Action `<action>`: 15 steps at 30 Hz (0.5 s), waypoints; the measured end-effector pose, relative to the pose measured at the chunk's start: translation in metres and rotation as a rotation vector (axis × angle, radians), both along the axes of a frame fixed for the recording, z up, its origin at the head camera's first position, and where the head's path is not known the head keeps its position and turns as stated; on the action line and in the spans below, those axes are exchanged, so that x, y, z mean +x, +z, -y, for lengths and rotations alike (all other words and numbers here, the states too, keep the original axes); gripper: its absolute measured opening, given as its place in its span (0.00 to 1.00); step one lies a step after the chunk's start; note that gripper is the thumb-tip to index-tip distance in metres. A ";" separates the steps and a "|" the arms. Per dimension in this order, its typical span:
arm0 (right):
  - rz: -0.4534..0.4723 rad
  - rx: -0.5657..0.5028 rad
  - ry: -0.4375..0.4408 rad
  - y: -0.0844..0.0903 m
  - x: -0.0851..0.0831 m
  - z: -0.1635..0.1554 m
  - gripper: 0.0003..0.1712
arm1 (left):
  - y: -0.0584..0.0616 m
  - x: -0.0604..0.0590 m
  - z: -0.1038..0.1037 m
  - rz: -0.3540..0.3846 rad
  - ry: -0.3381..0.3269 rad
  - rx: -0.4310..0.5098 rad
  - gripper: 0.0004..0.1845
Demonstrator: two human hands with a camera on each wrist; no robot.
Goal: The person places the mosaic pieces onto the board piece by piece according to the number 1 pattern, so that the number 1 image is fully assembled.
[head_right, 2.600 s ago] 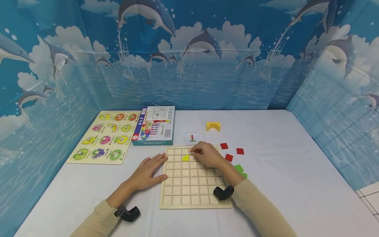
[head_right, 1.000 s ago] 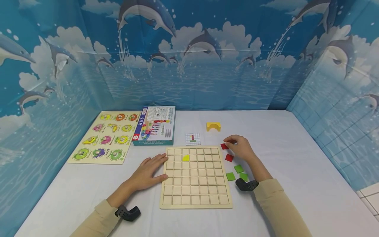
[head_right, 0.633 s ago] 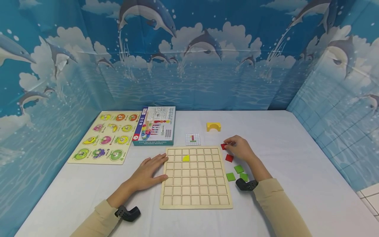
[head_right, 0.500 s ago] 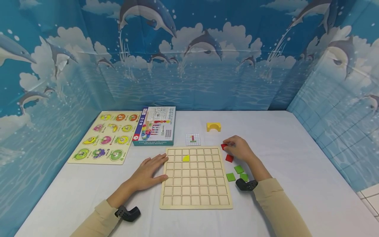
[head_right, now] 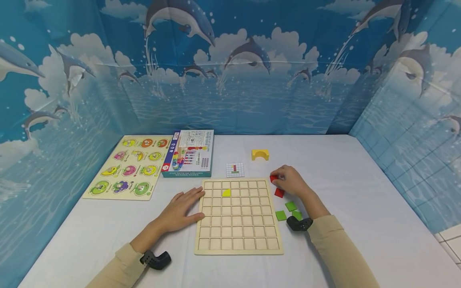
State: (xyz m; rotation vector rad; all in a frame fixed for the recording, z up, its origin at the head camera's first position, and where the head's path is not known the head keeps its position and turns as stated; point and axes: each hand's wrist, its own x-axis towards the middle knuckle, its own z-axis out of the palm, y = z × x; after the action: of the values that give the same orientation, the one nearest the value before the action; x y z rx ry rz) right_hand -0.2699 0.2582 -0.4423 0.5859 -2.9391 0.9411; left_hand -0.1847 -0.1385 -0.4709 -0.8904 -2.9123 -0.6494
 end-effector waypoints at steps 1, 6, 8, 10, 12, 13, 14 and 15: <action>0.003 0.006 -0.009 0.000 0.000 0.000 0.15 | 0.000 0.000 0.000 -0.001 -0.001 0.000 0.40; 0.015 0.021 -0.052 0.000 -0.001 0.001 0.15 | 0.000 0.000 0.000 -0.008 -0.003 -0.002 0.40; 0.026 0.012 -0.064 0.000 0.000 0.001 0.15 | 0.000 0.000 0.000 -0.010 -0.003 -0.003 0.40; 0.044 0.000 -0.081 0.000 0.000 0.001 0.15 | 0.001 0.000 0.000 -0.008 -0.003 -0.001 0.40; 0.064 -0.014 -0.096 0.001 0.002 0.002 0.15 | 0.001 0.000 0.000 -0.006 -0.002 0.001 0.40; 0.072 -0.022 -0.103 0.002 0.002 0.002 0.15 | 0.001 0.000 0.000 -0.006 -0.002 0.001 0.40; 0.077 -0.026 -0.109 0.002 0.002 0.002 0.14 | 0.000 0.000 0.000 -0.005 -0.002 0.002 0.40; 0.080 -0.031 -0.114 0.002 0.003 0.002 0.14 | 0.000 0.000 0.000 -0.005 -0.002 0.002 0.40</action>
State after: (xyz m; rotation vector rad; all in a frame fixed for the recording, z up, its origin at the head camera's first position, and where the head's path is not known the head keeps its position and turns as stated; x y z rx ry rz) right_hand -0.2671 0.2562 -0.4400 0.3832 -2.9835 1.0193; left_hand -0.1846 -0.1384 -0.4707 -0.8929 -2.9065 -0.6493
